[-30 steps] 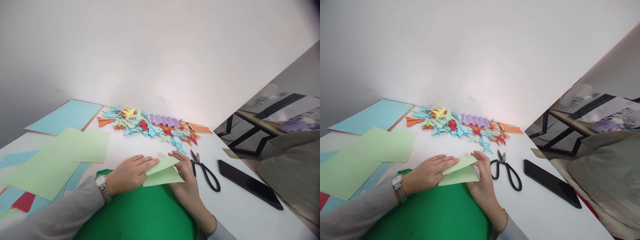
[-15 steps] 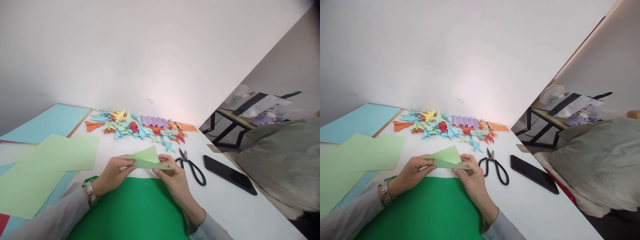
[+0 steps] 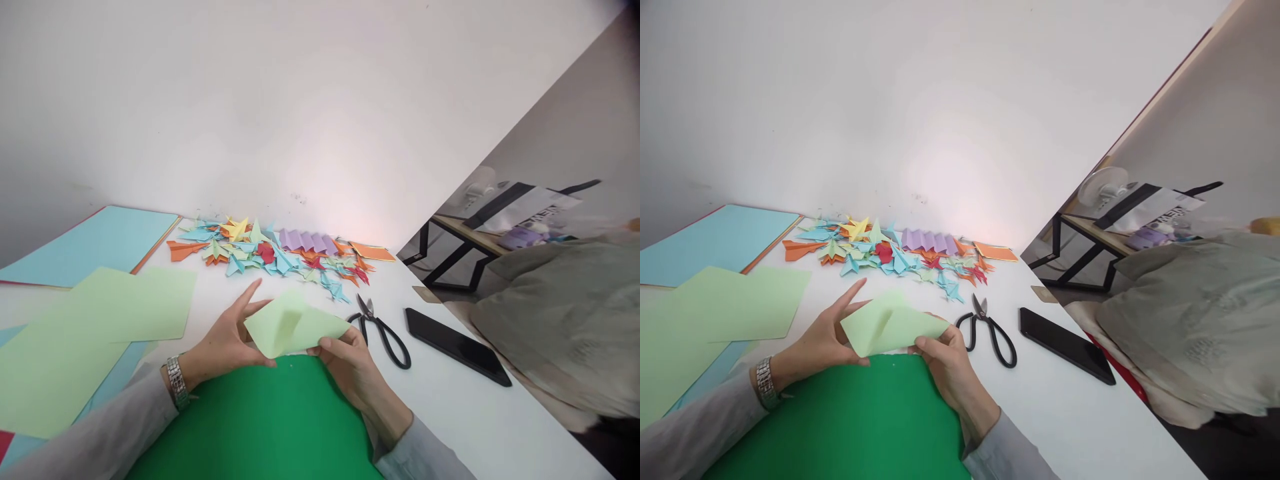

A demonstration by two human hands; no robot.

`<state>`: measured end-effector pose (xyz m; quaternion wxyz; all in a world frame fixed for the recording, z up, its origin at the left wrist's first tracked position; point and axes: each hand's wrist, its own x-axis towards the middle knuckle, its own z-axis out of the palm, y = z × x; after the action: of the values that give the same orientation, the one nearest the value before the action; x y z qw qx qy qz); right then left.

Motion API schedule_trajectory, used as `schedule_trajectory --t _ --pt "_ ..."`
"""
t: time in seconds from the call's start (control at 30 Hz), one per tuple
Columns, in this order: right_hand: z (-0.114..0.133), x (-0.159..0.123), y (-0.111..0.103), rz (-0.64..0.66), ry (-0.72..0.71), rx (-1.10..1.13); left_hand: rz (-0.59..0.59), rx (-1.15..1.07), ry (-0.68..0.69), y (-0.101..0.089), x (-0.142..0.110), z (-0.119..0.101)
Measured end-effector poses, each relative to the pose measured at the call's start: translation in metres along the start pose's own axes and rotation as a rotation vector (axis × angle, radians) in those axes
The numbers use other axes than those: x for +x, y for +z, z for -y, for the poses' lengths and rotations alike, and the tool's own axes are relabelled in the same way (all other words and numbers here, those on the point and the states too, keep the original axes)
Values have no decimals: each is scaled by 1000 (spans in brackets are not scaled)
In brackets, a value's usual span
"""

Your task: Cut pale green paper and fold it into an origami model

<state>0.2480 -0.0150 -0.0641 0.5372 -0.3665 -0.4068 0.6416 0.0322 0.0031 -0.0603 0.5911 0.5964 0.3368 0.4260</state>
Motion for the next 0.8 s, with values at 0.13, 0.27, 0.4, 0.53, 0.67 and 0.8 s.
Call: schedule_trajectory --t 0.13,0.27,0.4,0.53,0.67,0.8 --pt "3 -1 3 23 27 30 31 83 -20 2 -2 -5" --pt "1 -1 4 59 52 57 79 86 70 2 -1 0" --pt "-1 -2 5 74 51 85 177 -23 2 3 -1 -1" --pt "-2 -4 6 71 57 59 261 20 9 6 -2 -9" --pt "-2 -4 5 53 45 29 201 38 -42 5 -2 -6" --pt "0 0 3 -78 -33 -43 -62 77 -11 1 1 6"
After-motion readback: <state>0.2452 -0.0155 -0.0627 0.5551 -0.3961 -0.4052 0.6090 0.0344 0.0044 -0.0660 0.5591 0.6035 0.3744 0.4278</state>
